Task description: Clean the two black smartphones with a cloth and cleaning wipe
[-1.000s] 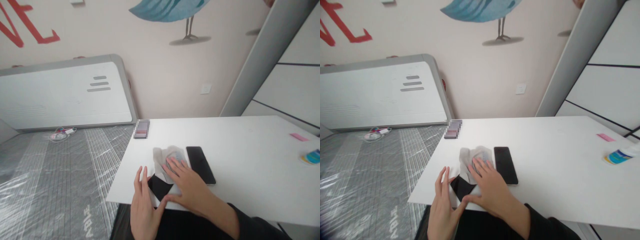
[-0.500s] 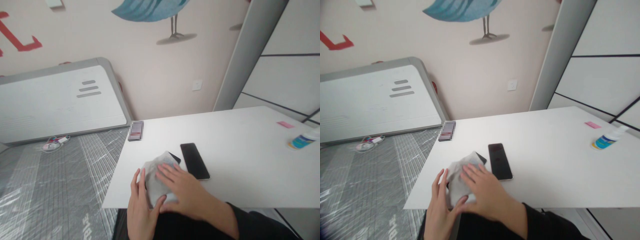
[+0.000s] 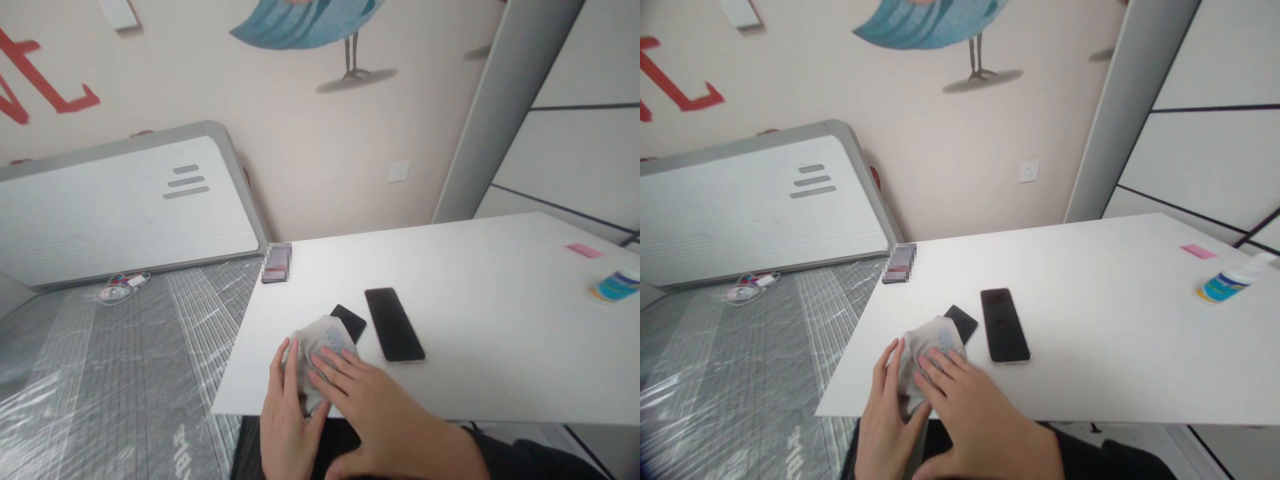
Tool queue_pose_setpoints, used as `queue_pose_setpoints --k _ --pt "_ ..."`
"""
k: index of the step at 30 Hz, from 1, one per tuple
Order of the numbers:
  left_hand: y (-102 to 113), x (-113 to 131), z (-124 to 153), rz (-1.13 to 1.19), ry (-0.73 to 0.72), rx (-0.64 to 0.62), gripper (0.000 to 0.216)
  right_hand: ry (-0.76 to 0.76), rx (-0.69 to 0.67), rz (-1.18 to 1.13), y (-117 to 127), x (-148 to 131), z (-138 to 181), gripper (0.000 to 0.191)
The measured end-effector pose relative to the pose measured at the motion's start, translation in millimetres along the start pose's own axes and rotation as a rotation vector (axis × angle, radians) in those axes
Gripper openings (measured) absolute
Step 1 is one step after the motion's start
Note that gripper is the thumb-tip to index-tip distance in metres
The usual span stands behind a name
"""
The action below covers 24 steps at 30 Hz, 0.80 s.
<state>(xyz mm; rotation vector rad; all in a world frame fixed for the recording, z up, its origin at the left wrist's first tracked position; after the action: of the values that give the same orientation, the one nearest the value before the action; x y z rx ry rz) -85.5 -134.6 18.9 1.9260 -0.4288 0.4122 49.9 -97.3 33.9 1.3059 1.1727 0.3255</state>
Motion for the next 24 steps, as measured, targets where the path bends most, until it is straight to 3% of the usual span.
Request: queue_pose_setpoints --k 2,4,8,11,13,15,17,19,21,24 --pt "0.6 1.5 0.3 0.000 -0.009 0.009 0.085 -0.064 -0.003 0.039 1.5 7.6 -2.5 0.096" --pt "0.7 3.3 0.6 -0.001 -0.025 0.013 0.083 -0.141 0.031 0.097 4.8 16.2 -3.1 0.097" --pt "-0.1 3.1 1.0 -0.013 -0.020 0.008 0.086 0.003 0.023 0.042 0.0 5.5 -0.9 0.114" --pt "1.0 4.0 1.3 -0.015 -0.028 0.021 0.086 -0.076 0.038 0.125 1.6 11.6 -0.2 0.103" --pt "1.0 4.5 1.7 -0.017 -0.029 0.019 0.085 -0.119 0.062 0.161 4.7 13.0 -1.0 0.110" --pt "0.2 3.9 2.2 -0.018 -0.020 0.009 0.083 -0.017 0.030 0.092 2.0 2.3 -3.3 0.118" --pt "0.0 3.4 2.7 -0.018 -0.018 0.009 0.083 0.051 -0.011 0.042 -0.8 -4.4 -4.9 0.113" --pt "0.6 3.7 3.1 -0.021 -0.027 0.021 0.083 -0.029 0.001 0.090 0.9 2.9 -6.1 0.104" --pt "0.9 4.5 3.5 -0.023 -0.041 0.031 0.082 -0.111 0.040 0.138 4.3 10.3 -4.6 0.109" --pt "0.8 3.6 4.3 -0.017 -0.031 0.032 0.078 -0.019 0.015 0.070 2.4 2.9 -0.5 0.118"
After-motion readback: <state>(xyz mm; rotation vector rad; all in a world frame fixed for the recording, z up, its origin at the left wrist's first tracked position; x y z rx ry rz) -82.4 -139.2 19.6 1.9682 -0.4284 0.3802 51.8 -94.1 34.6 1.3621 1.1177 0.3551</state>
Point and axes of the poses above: each hand's wrist, its own z-axis away from the middle knuckle, its own y-axis out of the back of the hand, x = y × z, the point moved 8 cm from there along -z, towards the middle knuckle
